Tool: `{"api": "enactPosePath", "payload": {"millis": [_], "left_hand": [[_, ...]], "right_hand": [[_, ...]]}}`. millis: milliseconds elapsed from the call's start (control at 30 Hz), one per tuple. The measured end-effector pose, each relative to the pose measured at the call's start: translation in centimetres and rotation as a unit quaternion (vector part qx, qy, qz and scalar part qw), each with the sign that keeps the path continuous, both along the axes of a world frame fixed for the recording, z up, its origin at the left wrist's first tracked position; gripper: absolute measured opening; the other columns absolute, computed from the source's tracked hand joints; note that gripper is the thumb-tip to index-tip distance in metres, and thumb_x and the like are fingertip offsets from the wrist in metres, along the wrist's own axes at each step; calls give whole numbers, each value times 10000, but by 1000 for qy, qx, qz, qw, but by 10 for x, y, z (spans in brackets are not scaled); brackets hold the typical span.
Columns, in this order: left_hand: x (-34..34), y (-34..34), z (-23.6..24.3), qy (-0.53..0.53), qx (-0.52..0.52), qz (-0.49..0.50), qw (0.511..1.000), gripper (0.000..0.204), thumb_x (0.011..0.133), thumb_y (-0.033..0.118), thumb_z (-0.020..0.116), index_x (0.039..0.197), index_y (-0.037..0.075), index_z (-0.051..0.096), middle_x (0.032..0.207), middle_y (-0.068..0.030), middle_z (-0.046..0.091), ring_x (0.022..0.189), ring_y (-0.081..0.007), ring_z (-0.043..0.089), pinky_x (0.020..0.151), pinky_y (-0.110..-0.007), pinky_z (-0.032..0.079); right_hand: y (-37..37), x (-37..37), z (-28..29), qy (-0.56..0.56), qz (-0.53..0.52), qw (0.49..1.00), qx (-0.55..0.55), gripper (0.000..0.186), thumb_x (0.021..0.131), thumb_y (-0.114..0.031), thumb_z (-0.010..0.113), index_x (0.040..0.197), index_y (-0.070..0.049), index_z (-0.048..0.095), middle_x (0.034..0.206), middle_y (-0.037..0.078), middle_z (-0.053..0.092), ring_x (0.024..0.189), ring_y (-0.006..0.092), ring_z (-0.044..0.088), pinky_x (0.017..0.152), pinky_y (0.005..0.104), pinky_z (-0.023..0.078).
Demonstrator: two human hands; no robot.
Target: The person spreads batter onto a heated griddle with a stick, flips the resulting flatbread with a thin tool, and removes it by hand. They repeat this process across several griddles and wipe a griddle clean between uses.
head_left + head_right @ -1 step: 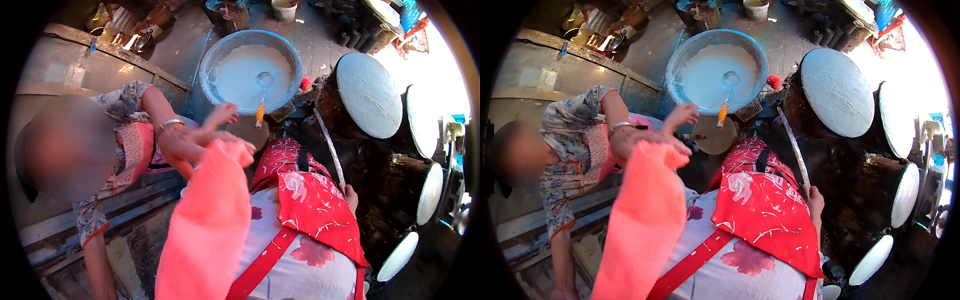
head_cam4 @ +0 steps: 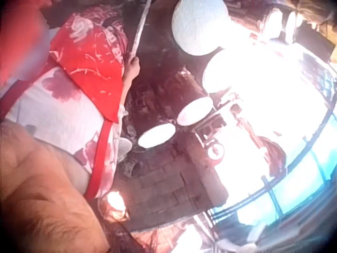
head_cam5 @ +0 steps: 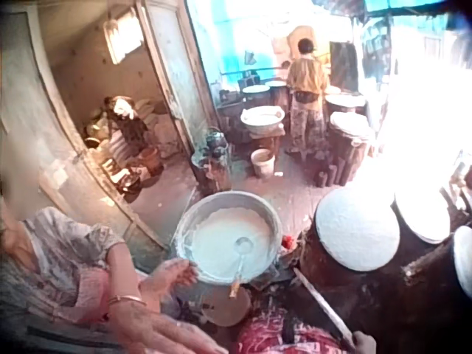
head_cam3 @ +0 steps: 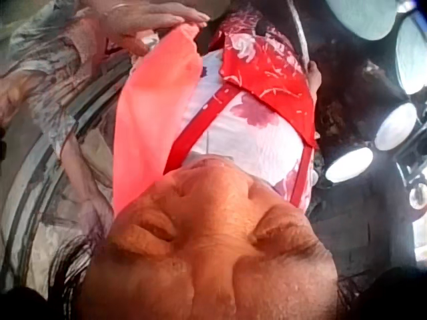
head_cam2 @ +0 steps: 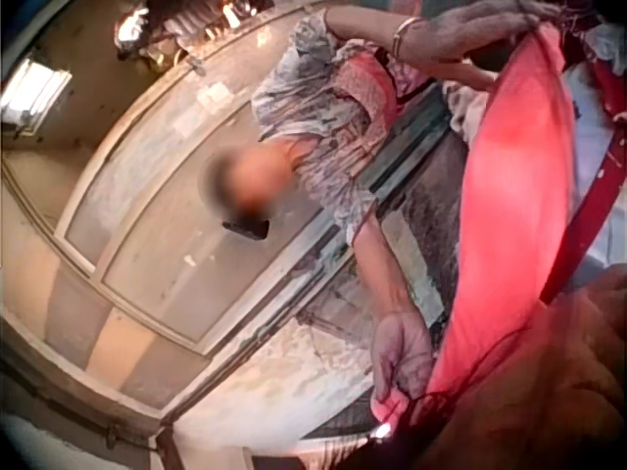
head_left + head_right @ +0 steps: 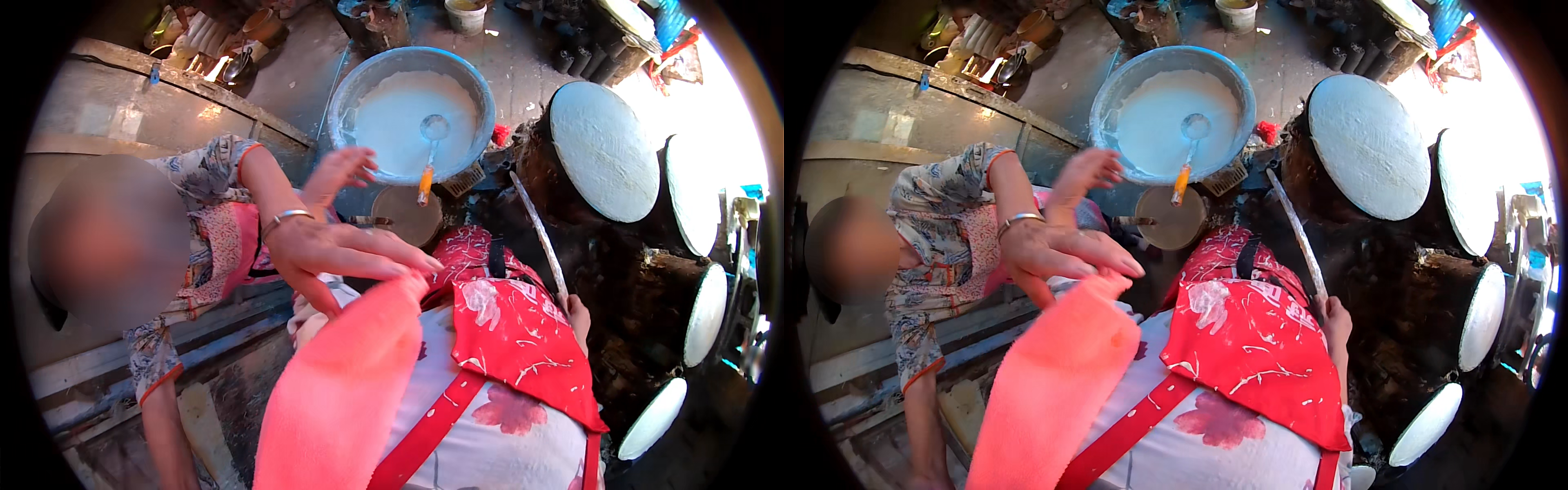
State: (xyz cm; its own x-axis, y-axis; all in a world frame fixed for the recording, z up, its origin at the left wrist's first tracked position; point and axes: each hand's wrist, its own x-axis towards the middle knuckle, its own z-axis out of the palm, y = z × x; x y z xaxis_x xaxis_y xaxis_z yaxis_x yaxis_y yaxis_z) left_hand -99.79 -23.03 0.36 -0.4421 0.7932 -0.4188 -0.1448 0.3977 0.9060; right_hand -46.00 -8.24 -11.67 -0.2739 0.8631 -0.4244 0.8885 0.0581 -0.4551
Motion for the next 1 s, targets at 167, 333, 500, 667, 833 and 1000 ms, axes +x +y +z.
{"api": "enactPosePath", "payload": {"millis": [167,333,500,667,833,1000], "left_hand": [[87,-13,122,-133,141,-346,918,592,799,352,715,1200,-42,531,923,-136,647,712,-157,621,625,-287,505],[139,20,114,-216,308,-600,706,838,689,437,797,1295,-44,474,1113,-190,595,835,-189,622,610,-281,505],[189,20,178,-141,465,-701,522,781,786,496,688,1275,-75,476,1159,-245,542,887,-318,616,673,-342,541],[179,28,185,-203,456,-661,560,760,787,508,679,1212,-103,526,1112,-250,582,933,-328,632,731,-355,546],[171,14,195,-75,384,-657,644,563,811,383,702,1168,-37,590,1129,-220,592,958,-349,626,759,-382,532],[189,4,221,54,321,-543,774,283,873,203,641,1107,45,655,1051,-169,606,868,-294,623,720,-336,499]], "right_hand": [[16,-11,9,31,60,998,9,462,878,-471,572,735,-37,502,641,166,537,591,342,509,557,405,401],[20,8,0,9,60,998,15,458,878,-469,574,723,-44,501,618,170,511,584,338,496,554,408,389],[20,29,-12,47,37,998,35,470,874,-445,588,683,-35,462,599,175,489,567,336,481,546,411,379],[13,30,-19,81,19,995,48,469,875,-435,592,674,-32,460,574,176,466,538,336,464,523,408,366],[13,36,-20,96,-15,995,36,476,884,-456,584,694,-28,500,568,162,474,507,291,431,513,397,357],[17,40,-24,104,-18,994,37,470,870,-447,607,687,-26,504,584,166,501,526,306,471,521,396,371]]}}
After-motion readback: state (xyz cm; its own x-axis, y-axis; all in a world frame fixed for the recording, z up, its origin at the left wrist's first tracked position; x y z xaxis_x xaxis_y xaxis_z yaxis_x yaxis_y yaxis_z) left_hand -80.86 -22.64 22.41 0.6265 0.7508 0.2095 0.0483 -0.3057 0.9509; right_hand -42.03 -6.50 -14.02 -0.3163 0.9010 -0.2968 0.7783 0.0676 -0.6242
